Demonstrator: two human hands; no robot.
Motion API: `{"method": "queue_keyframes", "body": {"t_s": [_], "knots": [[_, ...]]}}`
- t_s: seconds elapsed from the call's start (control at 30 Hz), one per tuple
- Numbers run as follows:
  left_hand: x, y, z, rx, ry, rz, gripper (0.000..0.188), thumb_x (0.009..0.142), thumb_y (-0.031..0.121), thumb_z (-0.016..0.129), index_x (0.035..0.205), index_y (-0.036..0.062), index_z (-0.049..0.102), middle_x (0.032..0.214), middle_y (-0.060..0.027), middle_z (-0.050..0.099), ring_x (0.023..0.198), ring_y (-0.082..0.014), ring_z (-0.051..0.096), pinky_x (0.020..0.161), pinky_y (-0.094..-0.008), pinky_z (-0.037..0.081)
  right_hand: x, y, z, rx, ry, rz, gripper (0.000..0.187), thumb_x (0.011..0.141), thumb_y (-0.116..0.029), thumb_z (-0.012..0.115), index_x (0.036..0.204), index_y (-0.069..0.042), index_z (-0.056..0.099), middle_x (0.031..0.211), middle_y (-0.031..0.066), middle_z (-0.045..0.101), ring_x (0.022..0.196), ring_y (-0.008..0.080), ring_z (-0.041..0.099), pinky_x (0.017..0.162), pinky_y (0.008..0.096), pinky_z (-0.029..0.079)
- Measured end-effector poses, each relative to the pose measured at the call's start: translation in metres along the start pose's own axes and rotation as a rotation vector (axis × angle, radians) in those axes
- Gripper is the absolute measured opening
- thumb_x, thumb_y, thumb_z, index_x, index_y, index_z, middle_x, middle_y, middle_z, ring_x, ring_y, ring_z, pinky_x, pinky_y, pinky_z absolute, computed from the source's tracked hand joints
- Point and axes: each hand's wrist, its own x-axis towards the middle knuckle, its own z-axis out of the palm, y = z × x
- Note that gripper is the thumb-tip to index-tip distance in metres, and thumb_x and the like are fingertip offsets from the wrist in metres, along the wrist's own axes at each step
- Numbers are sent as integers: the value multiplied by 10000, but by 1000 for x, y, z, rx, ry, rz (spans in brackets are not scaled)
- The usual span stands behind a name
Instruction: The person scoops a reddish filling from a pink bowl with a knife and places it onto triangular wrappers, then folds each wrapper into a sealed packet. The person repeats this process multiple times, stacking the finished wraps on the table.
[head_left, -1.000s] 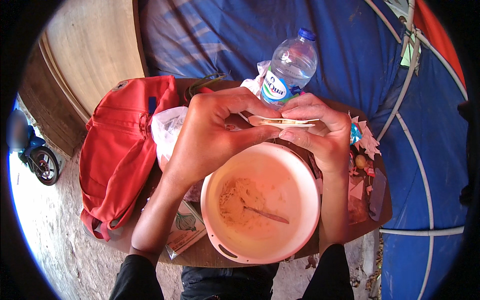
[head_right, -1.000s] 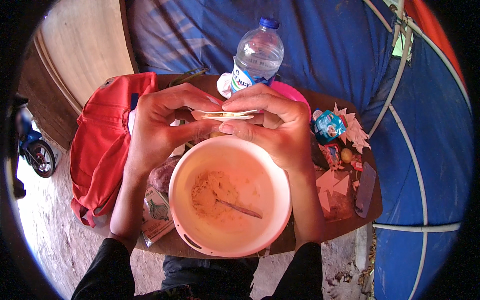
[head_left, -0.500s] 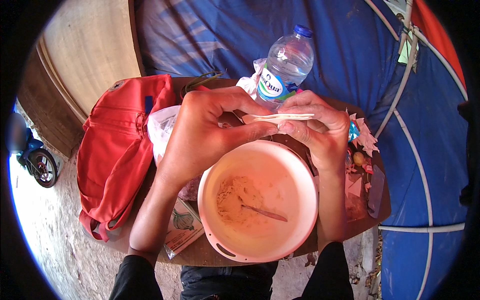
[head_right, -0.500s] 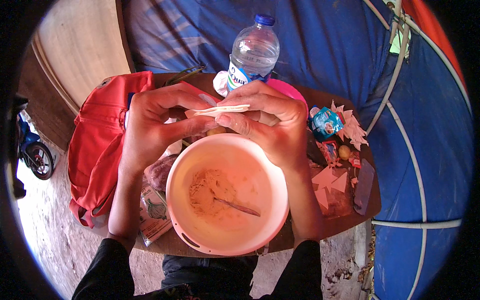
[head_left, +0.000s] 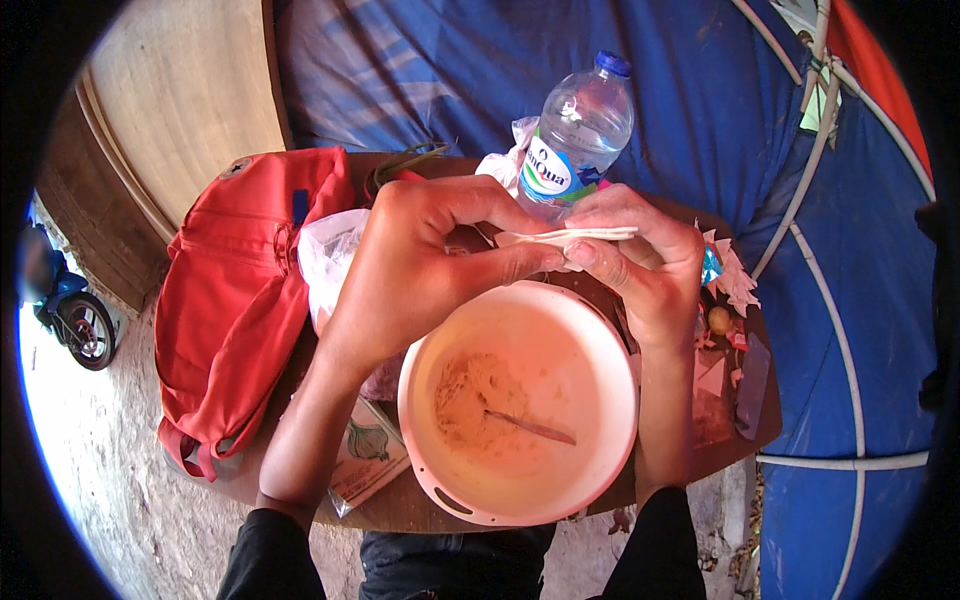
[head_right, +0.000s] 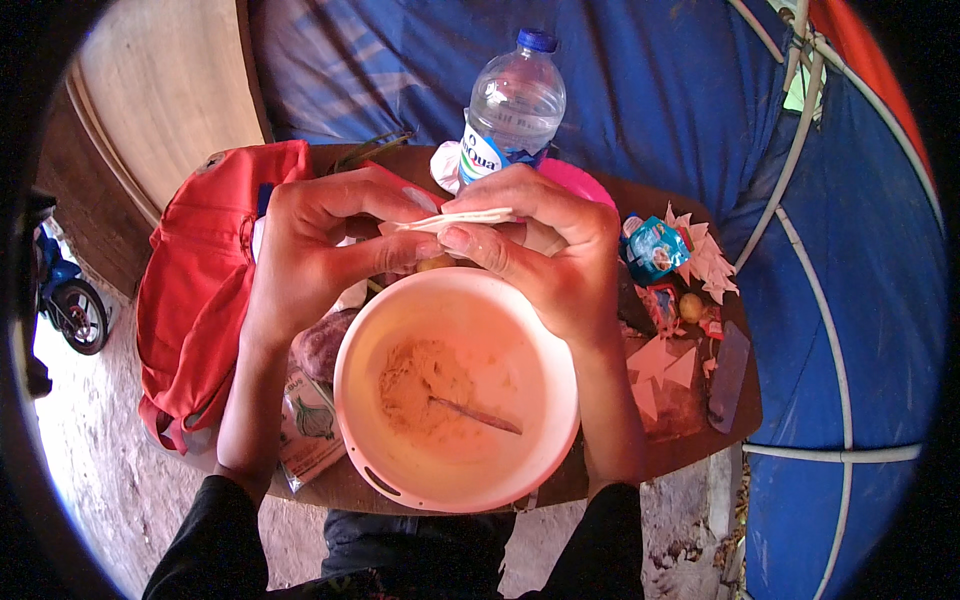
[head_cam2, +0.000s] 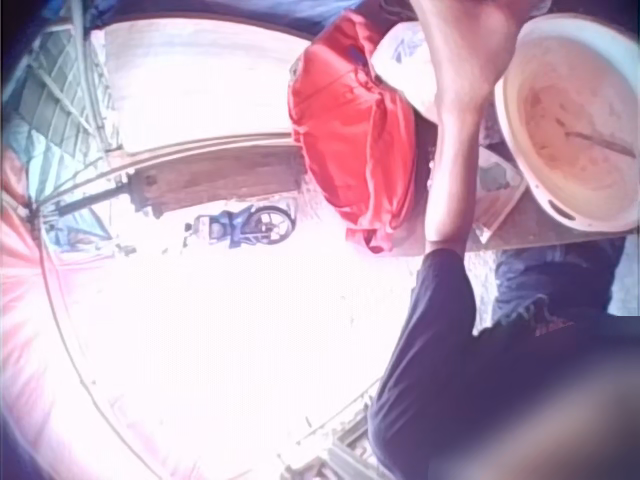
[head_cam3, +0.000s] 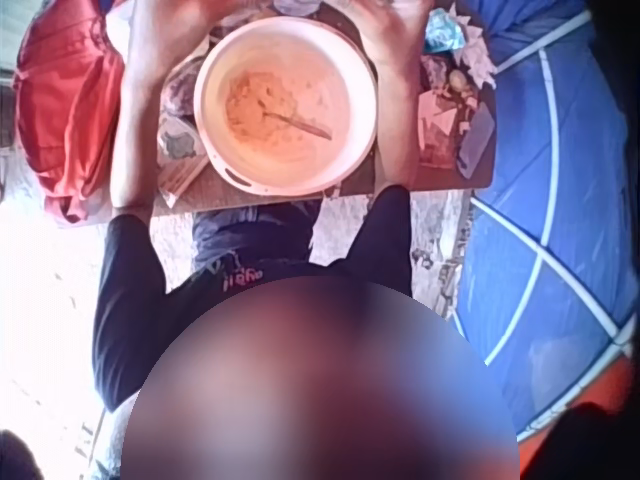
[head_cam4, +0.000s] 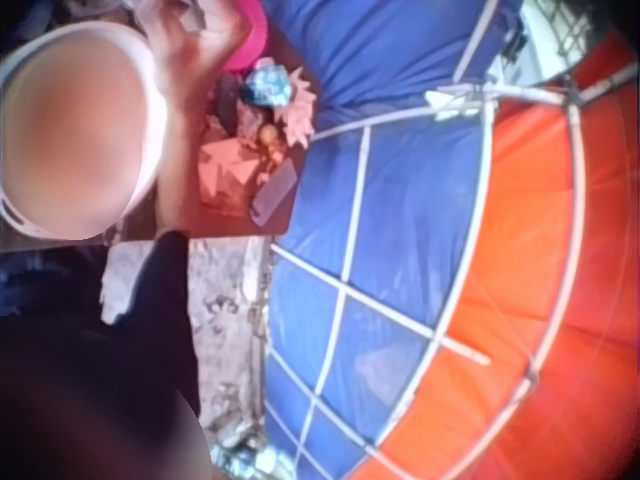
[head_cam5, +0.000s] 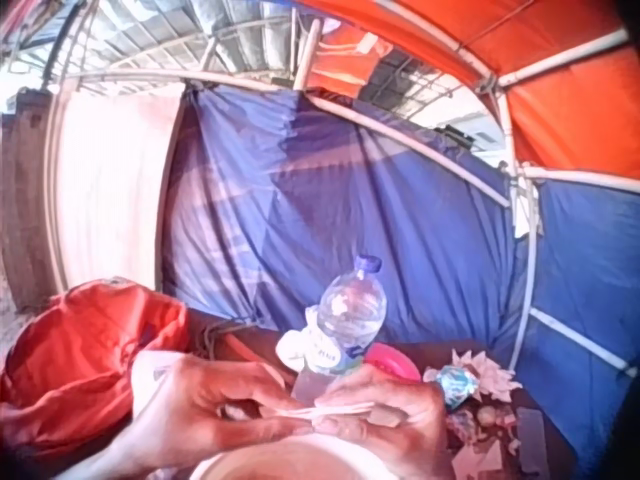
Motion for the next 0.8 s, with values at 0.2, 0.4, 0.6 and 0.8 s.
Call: {"method": "queue_keyframes", "body": {"t_s": [0.2, 0.4, 0.6, 0.8], "knots": [[1, -1, 0, -36, 44, -133, 158, 838, 70, 749, 957, -34, 728, 840, -57, 699, 763, -67, 645, 679, -218, 520, -3, -8, 2, 163, 43, 253, 275, 811, 68, 728, 1074, 70, 652, 996, 118, 700, 917, 171, 682, 817, 293, 572], [2, -3, 2, 9, 20, -129, 154, 871, 44, 716, 978, -65, 696, 849, -78, 694, 712, -98, 662, 629, -224, 547, -6, -12, 9, 112, 77, 300, 262, 835, 61, 705, 1088, 70, 638, 1001, 118, 697, 918, 163, 680, 821, 286, 571], [3, -2, 3, 22, 11, -131, 149, 886, 40, 697, 986, -71, 689, 850, -78, 693, 706, -97, 665, 621, -224, 548, -6, -12, 8, 94, 74, 282, 226, 841, 62, 698, 1059, 63, 638, 1021, 122, 693, 933, 161, 676, 830, 287, 565], [1, -2, 12, -314, 105, -173, 110, 866, 27, 721, 945, -49, 715, 895, -61, 696, 788, -90, 652, 688, -223, 539, -5, -12, 5, 218, 129, 258, 200, 840, 66, 694, 1033, 63, 640, 1013, 122, 693, 953, 169, 672, 848, 296, 558]]}}
